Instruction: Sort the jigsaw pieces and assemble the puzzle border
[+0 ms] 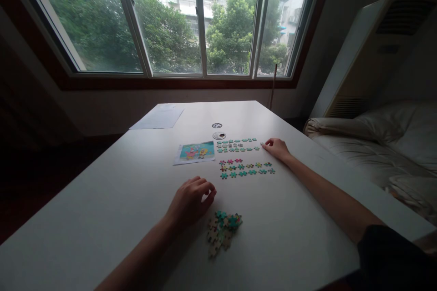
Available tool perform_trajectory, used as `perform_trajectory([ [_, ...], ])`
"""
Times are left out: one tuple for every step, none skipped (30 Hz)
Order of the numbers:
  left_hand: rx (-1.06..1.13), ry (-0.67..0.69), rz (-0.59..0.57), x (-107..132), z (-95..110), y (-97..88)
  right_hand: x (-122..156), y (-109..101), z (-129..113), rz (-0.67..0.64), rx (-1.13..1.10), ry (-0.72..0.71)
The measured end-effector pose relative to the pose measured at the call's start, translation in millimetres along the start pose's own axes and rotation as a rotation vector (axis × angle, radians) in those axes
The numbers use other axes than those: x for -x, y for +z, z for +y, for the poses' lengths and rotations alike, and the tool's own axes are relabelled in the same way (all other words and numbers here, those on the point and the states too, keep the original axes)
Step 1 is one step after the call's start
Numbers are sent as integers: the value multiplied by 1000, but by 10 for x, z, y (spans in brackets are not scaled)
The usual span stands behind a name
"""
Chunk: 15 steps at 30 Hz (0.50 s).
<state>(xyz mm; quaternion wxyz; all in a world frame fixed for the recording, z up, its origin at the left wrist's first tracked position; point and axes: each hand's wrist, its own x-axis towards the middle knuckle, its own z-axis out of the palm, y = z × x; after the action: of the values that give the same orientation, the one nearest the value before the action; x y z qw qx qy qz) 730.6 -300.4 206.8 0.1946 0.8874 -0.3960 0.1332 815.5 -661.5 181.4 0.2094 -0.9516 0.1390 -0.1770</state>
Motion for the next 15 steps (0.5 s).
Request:
perform_trajectory([
  [0,0,-3,4,4,0,54,-9,1,-3,5,-6],
  [0,-1,-5,8,11,-2,102,-17,1,-5,8,-11],
  [0,-2,-6,11,19,-5,144,-24,0,-6,10,-16],
  [-1,-2,-5,15,29,-9,179,-31,-3,-6,12,-18],
  [-2,-1,-3,18,39,-13,206,-37,-5,-6,12,-20],
  [-2,0,0,21,48,-18,226,-42,-8,-5,11,-20],
  [-3,1,4,22,56,-23,239,-47,-10,-5,10,-20],
  [-3,2,7,23,62,-27,247,-52,-11,-4,9,-18],
  [-3,2,10,22,66,-31,250,-57,-13,-4,7,-16],
  [-4,2,11,20,69,-32,249,-63,-15,-4,6,-15],
  [-3,2,10,16,68,-32,244,-68,-21,-5,4,-13],
  [-3,2,8,13,66,-30,235,-74,-31,-6,1,-13],
  [-3,4,4,10,61,-26,223,-80,-47,-8,-3,-14],
  [-2,4,0,8,55,-21,206,-84,-71,-12,-8,-17],
  [-2,4,-2,7,47,-15,186,-85,-105,-17,-14,-23],
])
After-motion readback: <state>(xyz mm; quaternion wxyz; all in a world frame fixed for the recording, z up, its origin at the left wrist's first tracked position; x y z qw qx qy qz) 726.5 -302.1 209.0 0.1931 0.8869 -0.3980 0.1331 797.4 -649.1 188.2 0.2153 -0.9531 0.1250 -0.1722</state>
